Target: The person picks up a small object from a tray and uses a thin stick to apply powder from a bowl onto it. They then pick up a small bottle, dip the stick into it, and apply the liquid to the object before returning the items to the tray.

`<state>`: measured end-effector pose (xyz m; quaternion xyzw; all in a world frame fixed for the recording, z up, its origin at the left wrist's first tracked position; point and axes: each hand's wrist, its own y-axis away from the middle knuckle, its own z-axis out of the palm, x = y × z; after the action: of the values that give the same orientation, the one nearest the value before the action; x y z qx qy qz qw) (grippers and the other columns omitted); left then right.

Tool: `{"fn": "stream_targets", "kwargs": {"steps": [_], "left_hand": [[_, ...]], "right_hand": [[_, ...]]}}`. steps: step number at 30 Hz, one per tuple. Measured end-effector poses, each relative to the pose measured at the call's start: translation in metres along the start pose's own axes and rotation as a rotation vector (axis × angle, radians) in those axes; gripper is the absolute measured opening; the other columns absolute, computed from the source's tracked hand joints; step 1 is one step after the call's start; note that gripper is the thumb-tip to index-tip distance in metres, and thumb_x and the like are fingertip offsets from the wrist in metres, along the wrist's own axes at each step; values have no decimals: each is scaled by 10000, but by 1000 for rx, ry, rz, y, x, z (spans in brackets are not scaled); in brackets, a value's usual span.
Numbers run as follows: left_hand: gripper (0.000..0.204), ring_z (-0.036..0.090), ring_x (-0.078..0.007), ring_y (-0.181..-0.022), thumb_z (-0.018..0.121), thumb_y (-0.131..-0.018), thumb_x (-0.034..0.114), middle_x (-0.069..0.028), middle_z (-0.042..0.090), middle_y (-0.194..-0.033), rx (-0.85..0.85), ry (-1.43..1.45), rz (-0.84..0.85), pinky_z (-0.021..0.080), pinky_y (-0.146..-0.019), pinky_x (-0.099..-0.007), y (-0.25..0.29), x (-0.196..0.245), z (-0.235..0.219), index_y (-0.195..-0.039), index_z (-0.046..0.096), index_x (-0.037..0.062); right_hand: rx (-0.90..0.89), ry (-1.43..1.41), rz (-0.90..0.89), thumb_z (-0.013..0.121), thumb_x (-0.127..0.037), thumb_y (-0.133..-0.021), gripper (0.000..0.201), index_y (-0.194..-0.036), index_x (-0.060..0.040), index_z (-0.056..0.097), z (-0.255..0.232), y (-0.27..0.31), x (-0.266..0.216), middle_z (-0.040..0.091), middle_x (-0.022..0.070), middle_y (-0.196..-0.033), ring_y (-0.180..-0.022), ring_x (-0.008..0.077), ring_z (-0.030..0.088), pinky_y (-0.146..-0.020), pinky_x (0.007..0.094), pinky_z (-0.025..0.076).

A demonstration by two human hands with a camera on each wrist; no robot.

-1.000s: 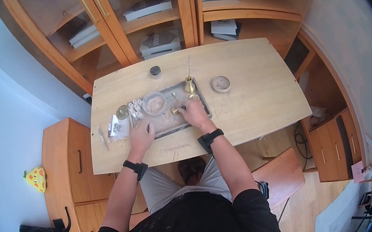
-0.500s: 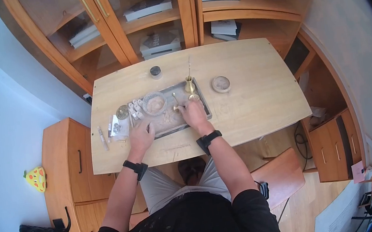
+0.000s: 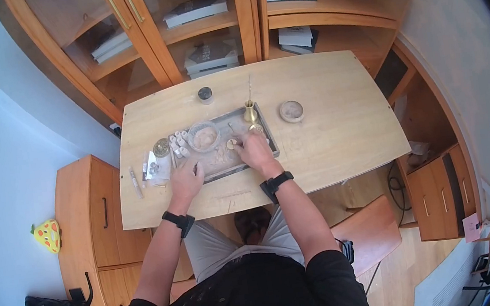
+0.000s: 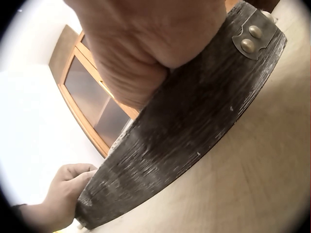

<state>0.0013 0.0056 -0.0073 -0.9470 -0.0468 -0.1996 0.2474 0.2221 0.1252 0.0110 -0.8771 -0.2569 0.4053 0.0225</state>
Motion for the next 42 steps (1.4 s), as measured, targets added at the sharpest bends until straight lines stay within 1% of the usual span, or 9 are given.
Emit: {"fn": "stream_targets", "kwargs": {"steps": [4, 10, 13, 19, 22, 28, 31, 34, 42], "left_hand": [[166, 680, -371, -725, 666, -900, 199, -146, 674, -777, 12, 5, 10, 544, -646, -495, 0, 1, -1, -815, 617, 66], [159, 679, -376, -714, 666, -899, 193, -148, 676, -767, 28, 6, 15, 546, -638, -494, 0, 1, 0, -815, 623, 65], [152, 678, -378, -715, 664, -899, 189, -150, 677, -771, 25, 16, 14, 546, -641, -496, 0, 1, 0, -819, 626, 65], [146, 680, -379, -722, 665, -897, 189, -152, 677, -775, 41, 9, 26, 545, -643, -499, 0, 2, -1, -827, 625, 67], [150, 681, -380, -725, 665, -899, 192, -152, 678, -777, 35, 16, 21, 545, -643, -498, 0, 2, -1, -828, 624, 67], [155, 682, -377, -730, 664, -905, 202, -151, 679, -780, 10, -5, 15, 545, -653, -501, 0, 1, -1, -839, 624, 67], [160, 683, -376, -731, 660, -908, 211, -151, 680, -783, 19, 0, 23, 545, -656, -502, 0, 0, 0, -844, 625, 69], [163, 683, -374, -728, 656, -911, 216, -147, 681, -785, 10, 3, 14, 545, -652, -501, 0, 0, 0, -843, 626, 70], [168, 683, -370, -717, 658, -907, 211, -140, 679, -780, 3, -12, 7, 543, -639, -494, -1, 3, -3, -822, 624, 71]], "right_hand": [[-62, 86, -60, 721, -169, -892, 286, -1171, -115, 753, 2, -1, 4, 729, 161, -937, -1068, 358, 628, -1016, 456, 469], [-27, 82, -82, 722, -151, -882, 155, -1009, -79, 775, -2, 2, -2, 697, 139, -911, -1021, 335, 615, -946, 432, 485], [-36, 81, -85, 742, -182, -881, 155, -992, -78, 773, -2, 2, -2, 712, 158, -904, -1021, 348, 629, -968, 444, 480], [9, -40, -19, 781, -192, -853, 172, -968, -65, 769, 0, 2, 1, 704, 156, -871, -961, 350, 640, -921, 439, 503], [0, -8, -14, 791, -186, -843, 172, -965, -66, 775, -4, 3, -2, 700, 154, -854, -938, 353, 642, -902, 441, 511], [-17, 61, -148, 787, -207, -834, 180, -927, -54, 769, -3, 3, -2, 705, 145, -859, -990, 335, 632, -935, 432, 497], [-11, 48, -140, 782, -211, -833, 184, -923, -51, 768, -2, 3, -2, 709, 136, -860, -1009, 323, 627, -950, 423, 491], [-23, 64, -58, 777, -196, -835, 172, -933, -55, 775, -7, 7, -9, 716, 129, -864, -1004, 322, 633, -952, 417, 493], [-66, 76, -135, 761, -171, -842, 157, -956, -65, 781, -5, 4, -5, 728, 122, -885, -986, 326, 641, -960, 419, 494]]}}
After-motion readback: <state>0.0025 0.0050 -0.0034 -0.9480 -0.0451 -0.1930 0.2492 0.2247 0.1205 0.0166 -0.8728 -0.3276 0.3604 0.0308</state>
